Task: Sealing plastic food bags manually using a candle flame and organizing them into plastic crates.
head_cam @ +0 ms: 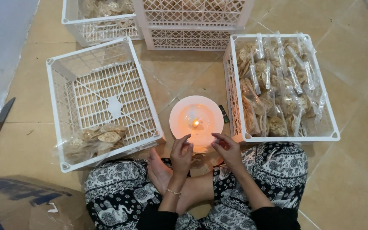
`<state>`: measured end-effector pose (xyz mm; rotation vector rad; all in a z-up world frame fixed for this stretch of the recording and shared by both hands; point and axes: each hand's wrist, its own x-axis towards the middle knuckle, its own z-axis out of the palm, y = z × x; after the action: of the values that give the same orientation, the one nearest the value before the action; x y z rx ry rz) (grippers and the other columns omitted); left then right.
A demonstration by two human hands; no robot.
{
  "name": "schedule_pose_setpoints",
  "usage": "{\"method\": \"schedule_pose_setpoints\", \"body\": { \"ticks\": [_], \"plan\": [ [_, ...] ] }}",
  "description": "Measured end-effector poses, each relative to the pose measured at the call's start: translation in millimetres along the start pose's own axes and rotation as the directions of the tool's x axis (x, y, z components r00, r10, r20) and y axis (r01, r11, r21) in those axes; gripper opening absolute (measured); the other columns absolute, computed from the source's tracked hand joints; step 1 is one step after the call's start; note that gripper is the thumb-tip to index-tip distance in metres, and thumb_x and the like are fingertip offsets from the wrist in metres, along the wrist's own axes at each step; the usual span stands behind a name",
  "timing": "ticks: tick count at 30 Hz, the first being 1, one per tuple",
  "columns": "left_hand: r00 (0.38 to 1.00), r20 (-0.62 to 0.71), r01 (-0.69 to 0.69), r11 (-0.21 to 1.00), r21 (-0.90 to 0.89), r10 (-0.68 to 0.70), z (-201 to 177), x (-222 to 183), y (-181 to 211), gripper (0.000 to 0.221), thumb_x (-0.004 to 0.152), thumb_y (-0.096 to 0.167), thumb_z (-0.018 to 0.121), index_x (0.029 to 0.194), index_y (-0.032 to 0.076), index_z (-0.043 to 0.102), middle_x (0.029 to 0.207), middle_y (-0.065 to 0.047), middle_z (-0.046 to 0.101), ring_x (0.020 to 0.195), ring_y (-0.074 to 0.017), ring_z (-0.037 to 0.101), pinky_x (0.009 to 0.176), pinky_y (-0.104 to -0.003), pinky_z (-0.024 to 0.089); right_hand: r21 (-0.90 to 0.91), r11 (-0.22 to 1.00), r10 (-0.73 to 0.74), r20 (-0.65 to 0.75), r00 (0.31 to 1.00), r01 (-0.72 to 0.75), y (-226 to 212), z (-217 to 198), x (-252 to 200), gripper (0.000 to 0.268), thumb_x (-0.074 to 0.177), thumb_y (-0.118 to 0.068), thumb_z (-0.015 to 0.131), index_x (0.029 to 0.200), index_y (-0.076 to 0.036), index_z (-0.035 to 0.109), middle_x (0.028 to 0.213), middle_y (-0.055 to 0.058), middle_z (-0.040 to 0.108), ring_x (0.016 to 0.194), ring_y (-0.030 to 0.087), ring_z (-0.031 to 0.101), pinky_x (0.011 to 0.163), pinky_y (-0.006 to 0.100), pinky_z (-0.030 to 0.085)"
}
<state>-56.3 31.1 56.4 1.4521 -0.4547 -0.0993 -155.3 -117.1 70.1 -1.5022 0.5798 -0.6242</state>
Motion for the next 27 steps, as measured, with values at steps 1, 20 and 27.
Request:
{"method": "schedule_pose_setpoints", "body": {
  "ticks": [1, 20, 27],
  "plan": [
    [1.000, -0.002, 0.002, 1.000, 0.001, -0.002, -1, 0, -2, 0.028, 0.097, 0.005, 0.068, 0.124, 0.000, 0.072, 0.093, -0.011, 0.063, 0.088, -0.0216, 0.068, 0.083, -0.040, 0.059, 0.000, 1.000, 0.003, 0.002, 1.000, -0.003, 0, 0, 0, 0.036, 0.082, 0.000, 0.084, 0.117, -0.004, 0.079, 0.087, 0.008, 0.072, 0.087, 0.013, 0.068, 0.085, 0.031, 0.058],
    [0.908, 0.239, -0.419, 0.754, 0.506, 0.344, -22, 10, 35, 0.007, 0.090, 0.010, 0.078, 0.097, 0.009, 0.076, 0.097, -0.003, 0.066, 0.080, -0.0191, 0.071, 0.066, -0.030, 0.064, -0.269, 0.901, -0.324, 0.109, 0.940, 0.342, 5, -6, 6, 0.012, 0.089, -0.002, 0.077, 0.099, -0.004, 0.083, 0.083, 0.009, 0.075, 0.083, 0.024, 0.072, 0.077, 0.037, 0.058],
    [0.889, 0.335, -0.438, 0.793, 0.424, 0.312, -28, 9, 24, 0.005, 0.097, 0.013, 0.072, 0.096, 0.008, 0.074, 0.083, -0.004, 0.065, 0.078, -0.0247, 0.069, 0.070, -0.035, 0.057, -0.298, 0.871, -0.366, 0.138, 0.921, 0.391, 5, -8, 6, 0.005, 0.092, -0.005, 0.075, 0.092, -0.005, 0.080, 0.097, 0.010, 0.069, 0.104, 0.032, 0.067, 0.090, 0.045, 0.055]
  ]
}}
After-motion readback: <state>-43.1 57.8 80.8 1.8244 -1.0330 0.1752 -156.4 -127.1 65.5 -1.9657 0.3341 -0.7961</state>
